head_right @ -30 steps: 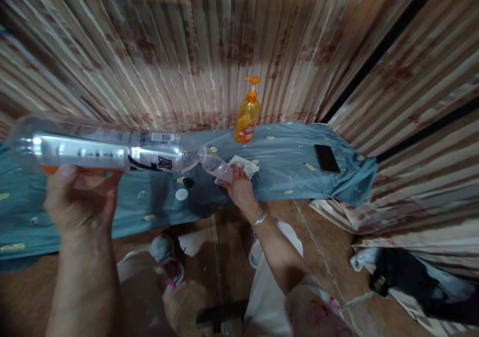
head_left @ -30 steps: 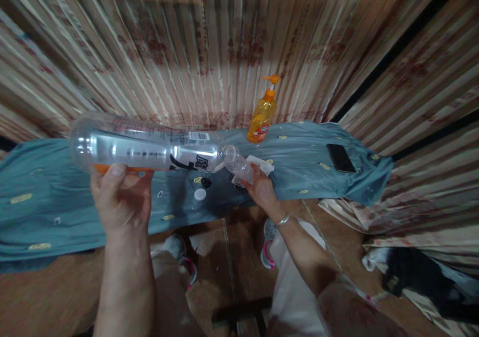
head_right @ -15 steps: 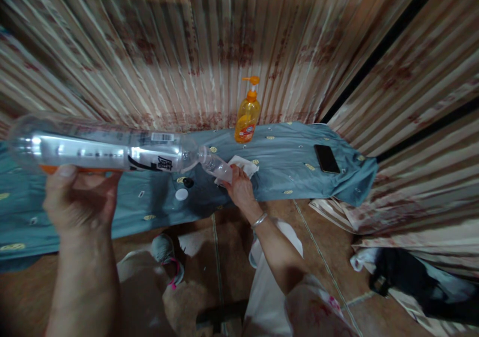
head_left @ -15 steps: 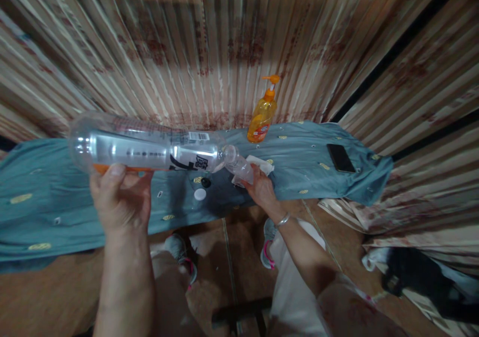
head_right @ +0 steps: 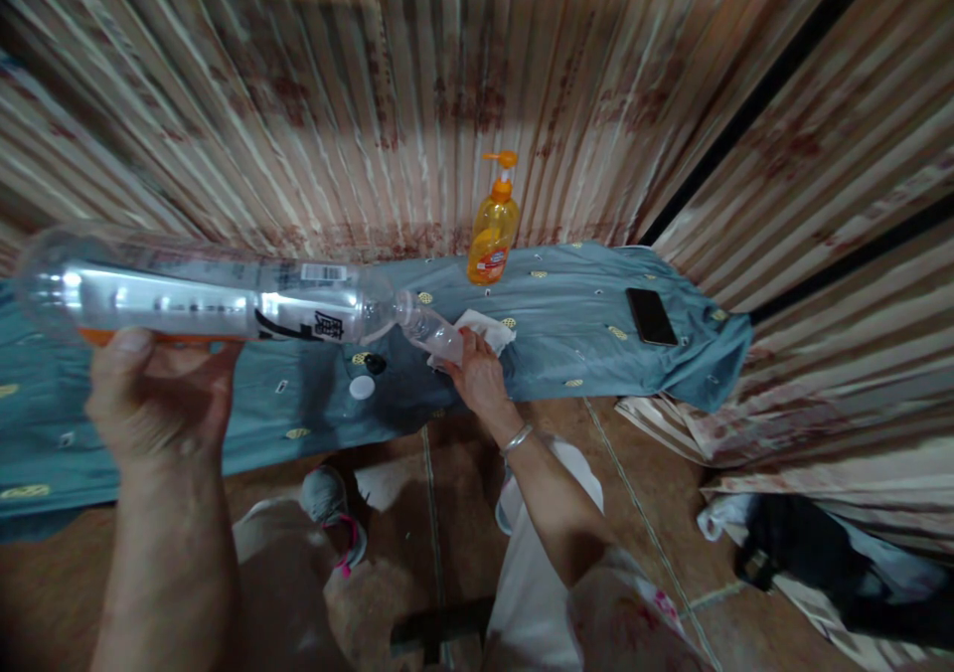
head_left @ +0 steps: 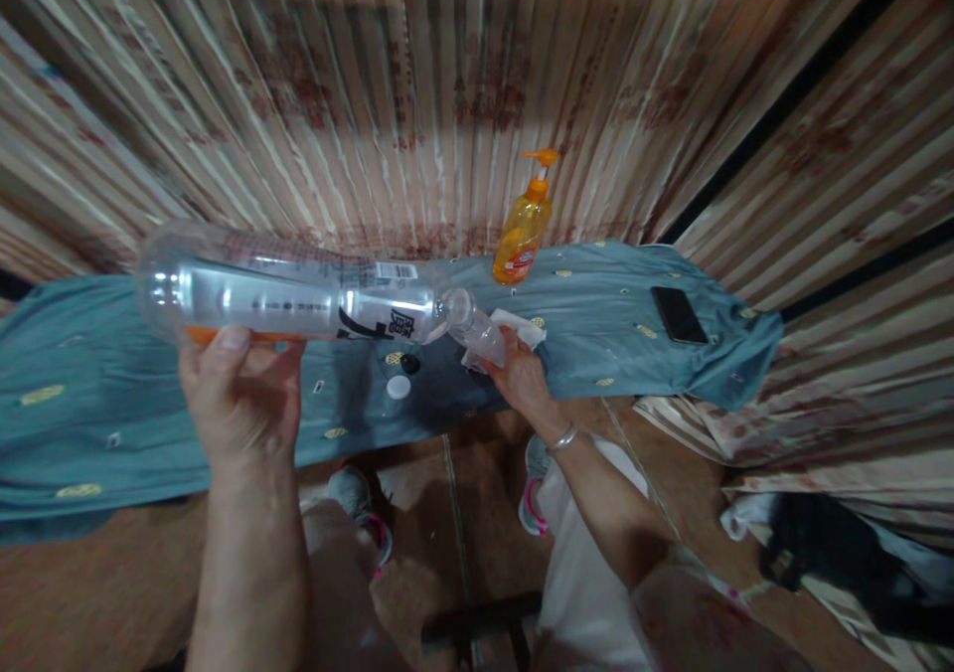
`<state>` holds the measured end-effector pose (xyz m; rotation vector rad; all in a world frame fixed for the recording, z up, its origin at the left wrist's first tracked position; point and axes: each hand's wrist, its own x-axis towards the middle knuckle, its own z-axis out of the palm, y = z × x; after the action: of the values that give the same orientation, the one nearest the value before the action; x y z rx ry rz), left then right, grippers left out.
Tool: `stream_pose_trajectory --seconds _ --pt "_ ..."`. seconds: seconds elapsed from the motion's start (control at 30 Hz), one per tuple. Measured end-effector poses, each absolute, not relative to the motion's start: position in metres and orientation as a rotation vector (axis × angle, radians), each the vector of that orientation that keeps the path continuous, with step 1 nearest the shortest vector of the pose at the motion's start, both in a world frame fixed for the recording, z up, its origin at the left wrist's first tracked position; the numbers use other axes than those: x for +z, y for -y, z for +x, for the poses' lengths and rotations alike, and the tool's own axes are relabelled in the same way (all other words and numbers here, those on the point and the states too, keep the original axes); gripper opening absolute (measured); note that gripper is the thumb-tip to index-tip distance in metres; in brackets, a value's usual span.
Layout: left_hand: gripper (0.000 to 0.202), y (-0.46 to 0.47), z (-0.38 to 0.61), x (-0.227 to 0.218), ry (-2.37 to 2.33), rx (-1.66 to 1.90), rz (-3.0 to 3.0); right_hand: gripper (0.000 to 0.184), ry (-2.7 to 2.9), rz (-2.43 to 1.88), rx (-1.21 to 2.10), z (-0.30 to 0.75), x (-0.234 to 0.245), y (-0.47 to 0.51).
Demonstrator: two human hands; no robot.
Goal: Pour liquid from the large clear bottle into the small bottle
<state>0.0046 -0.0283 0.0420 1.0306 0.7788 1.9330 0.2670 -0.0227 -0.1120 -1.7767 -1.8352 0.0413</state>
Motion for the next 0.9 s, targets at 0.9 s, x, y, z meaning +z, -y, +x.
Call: stream_pose_trajectory --seconds 0.9 --pt "0.058 0.0282 0.0046 0.0420 -0.775 1.944 1.007 0.054 1.841 -1.789 0.045 0.2674 -0.1124 0.0216"
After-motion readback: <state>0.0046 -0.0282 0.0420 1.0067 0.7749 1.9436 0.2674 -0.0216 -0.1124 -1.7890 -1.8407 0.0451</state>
